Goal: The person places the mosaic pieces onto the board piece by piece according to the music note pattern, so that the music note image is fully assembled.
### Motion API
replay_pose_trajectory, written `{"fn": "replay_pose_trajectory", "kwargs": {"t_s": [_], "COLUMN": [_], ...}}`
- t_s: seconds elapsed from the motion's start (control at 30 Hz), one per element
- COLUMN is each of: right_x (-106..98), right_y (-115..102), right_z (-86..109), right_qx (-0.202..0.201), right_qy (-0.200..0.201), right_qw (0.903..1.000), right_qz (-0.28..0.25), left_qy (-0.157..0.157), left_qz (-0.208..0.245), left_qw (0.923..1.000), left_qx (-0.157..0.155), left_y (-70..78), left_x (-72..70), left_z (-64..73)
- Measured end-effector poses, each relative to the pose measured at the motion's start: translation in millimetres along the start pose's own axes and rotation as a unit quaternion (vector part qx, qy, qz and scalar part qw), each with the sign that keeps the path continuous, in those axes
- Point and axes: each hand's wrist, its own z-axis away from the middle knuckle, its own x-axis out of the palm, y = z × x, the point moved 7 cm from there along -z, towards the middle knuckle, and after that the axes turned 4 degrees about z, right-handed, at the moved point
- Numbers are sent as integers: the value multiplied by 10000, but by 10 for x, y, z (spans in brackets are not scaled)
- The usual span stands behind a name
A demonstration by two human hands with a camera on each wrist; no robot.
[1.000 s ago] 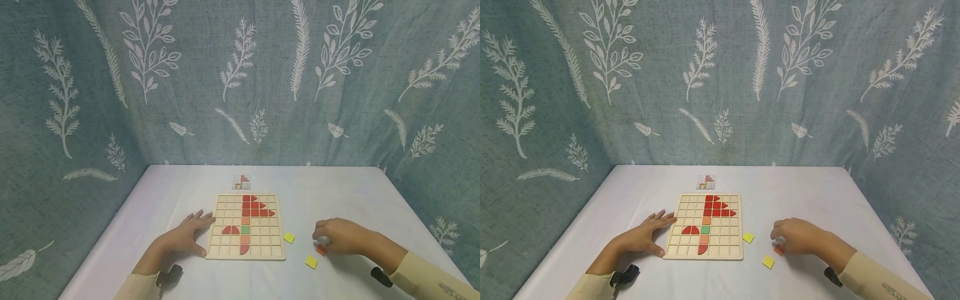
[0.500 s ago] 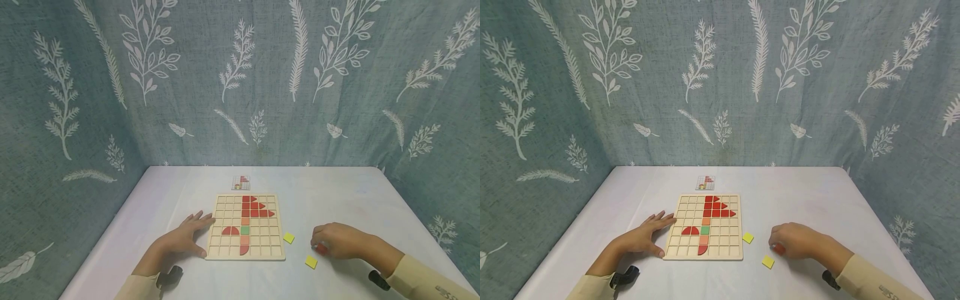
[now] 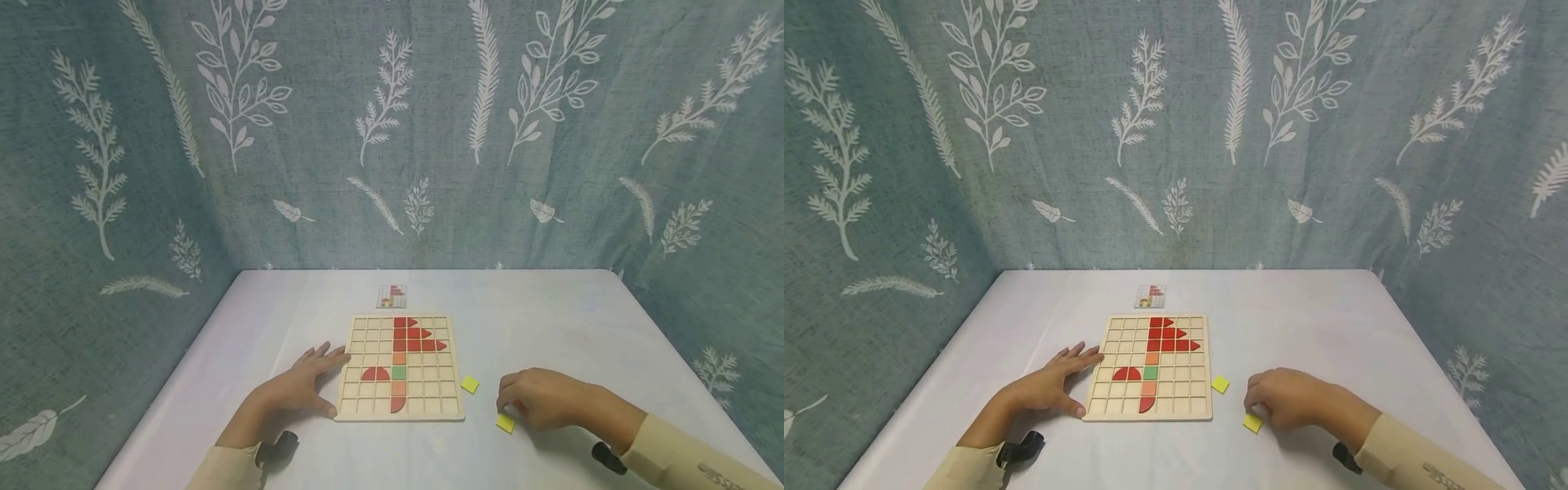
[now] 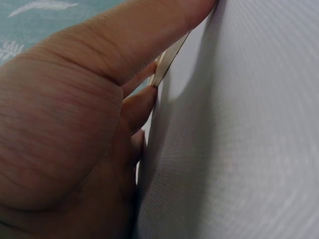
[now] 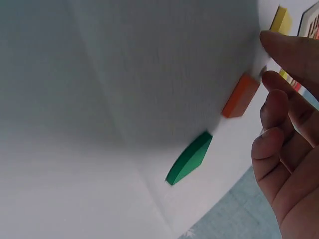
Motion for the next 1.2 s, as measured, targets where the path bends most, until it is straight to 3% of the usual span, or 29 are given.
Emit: {"fn": "replay_pose_trajectory", "kwargs": {"t_s": [0.3,0.63,0.87,1.1,1.2], "right_x": [29,-36,-182,-263,-307], "right_y": [-101,-149,-260,-483,-595], "right_z": [-31,-202,-518,-955,-1129], "right_qx": [-93,-152,-267,-397,-385], "right_qy": [95,289,678,913,945], "right_qw": [9998,9991,9959,9927,9925], "right_qz": [125,273,537,684,678], "left_qy": [-15,-44,-31,-111,-92], "left_qz": [44,61,37,185,176], "left_qw": [10000,10000,9999,9996,9997], "left_qx": [-25,-57,106,-194,-127], "left_y": [-20,-30,-24,-71,-53], "left_x": [-11,2,8,31,9], "left_z": [5,4,-5,0,1]}}
